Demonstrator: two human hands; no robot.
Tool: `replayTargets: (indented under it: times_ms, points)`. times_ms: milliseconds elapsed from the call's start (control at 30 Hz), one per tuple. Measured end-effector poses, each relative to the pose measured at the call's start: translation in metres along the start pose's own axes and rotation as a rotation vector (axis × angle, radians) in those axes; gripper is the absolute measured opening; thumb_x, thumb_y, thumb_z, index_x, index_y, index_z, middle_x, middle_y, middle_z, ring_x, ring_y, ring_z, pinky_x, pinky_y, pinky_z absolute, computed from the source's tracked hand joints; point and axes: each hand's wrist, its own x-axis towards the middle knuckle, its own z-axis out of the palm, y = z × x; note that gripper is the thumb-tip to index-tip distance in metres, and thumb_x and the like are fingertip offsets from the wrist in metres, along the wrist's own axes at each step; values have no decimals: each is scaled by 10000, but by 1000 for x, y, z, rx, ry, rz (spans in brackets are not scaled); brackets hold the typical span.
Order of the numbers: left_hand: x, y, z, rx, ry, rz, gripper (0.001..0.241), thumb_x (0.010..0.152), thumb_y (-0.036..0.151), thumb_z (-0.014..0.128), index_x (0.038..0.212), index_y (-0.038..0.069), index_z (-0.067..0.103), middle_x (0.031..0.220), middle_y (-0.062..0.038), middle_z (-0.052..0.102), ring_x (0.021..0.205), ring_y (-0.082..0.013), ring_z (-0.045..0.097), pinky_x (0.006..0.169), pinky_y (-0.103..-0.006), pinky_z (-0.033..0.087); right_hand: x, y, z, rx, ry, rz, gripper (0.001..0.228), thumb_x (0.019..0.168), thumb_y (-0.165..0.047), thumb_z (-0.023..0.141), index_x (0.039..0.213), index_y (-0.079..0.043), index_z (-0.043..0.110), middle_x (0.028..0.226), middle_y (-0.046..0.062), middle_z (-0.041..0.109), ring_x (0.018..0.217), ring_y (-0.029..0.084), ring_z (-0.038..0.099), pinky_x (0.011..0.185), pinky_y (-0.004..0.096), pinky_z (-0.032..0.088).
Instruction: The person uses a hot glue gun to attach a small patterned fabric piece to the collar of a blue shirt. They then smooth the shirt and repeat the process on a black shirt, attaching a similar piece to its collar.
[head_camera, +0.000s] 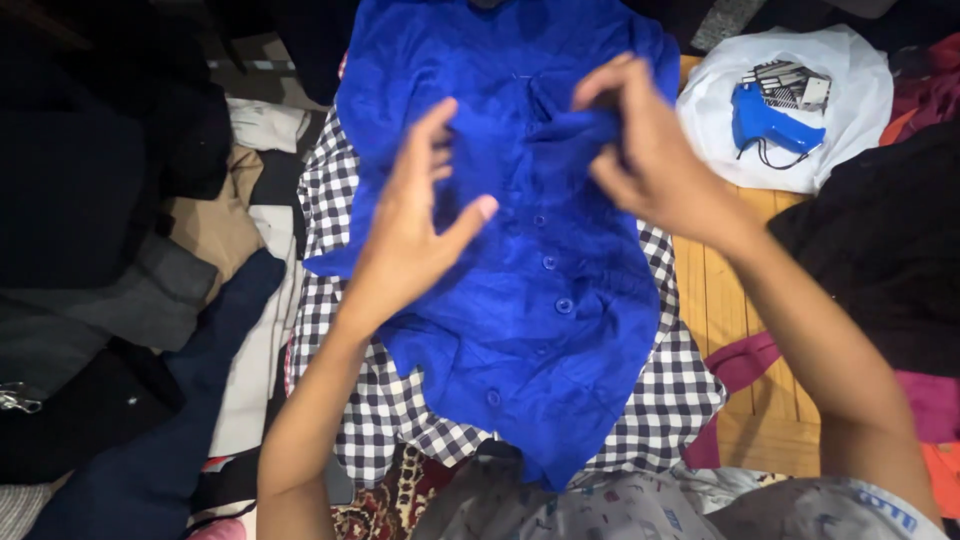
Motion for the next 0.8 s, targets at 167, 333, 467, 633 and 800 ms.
replayTargets:
  times_ms: [167,333,467,633,800]
  points:
    - [-17,-41,13,19,-49,-31,763,984,238,675,1583,114,218,1442,-205,589,1362,-316,571,1169,-409,387,-7,0,33,63,-188,77,355,974,-95,514,1297,27,431,1328,198,468,1282,333,515,1126,423,398]
    - [-54,-40,3,289,182,-155,511,975,167,696,1442,43,529,1369,-207,533,1302,-438,538,1101,-547,407,-45,4,35,22,-66,151,358,1014,-122,622,1334,6,527,1326,193,557,1250,423,602,1044,501,486]
    - [-91,-54,3,352,419,-330,469,1032,233,641,1411,-11,511,1366,-227,420,1329,-469,435,1134,-597,331,-104,29,35,-124,253,404,165,1072,8,577,1237,26,575,1113,194,585,936,387,683,848,467,576]
    - [-116,-73,5,300,497,-463,540,1088,315,534,1472,-43,405,1287,-268,412,1234,-506,447,1114,-606,305,-152,37,44,64,292,715,213,1050,152,447,1189,61,581,925,176,629,724,304,712,631,403,611]
    - [-112,-96,15,-534,544,-527,499,1036,277,577,1463,48,459,1230,-200,634,1134,-331,661,978,-469,542,-178,39,70,456,183,950,477,917,96,563,1380,-16,586,1083,174,728,970,221,685,854,385,579]
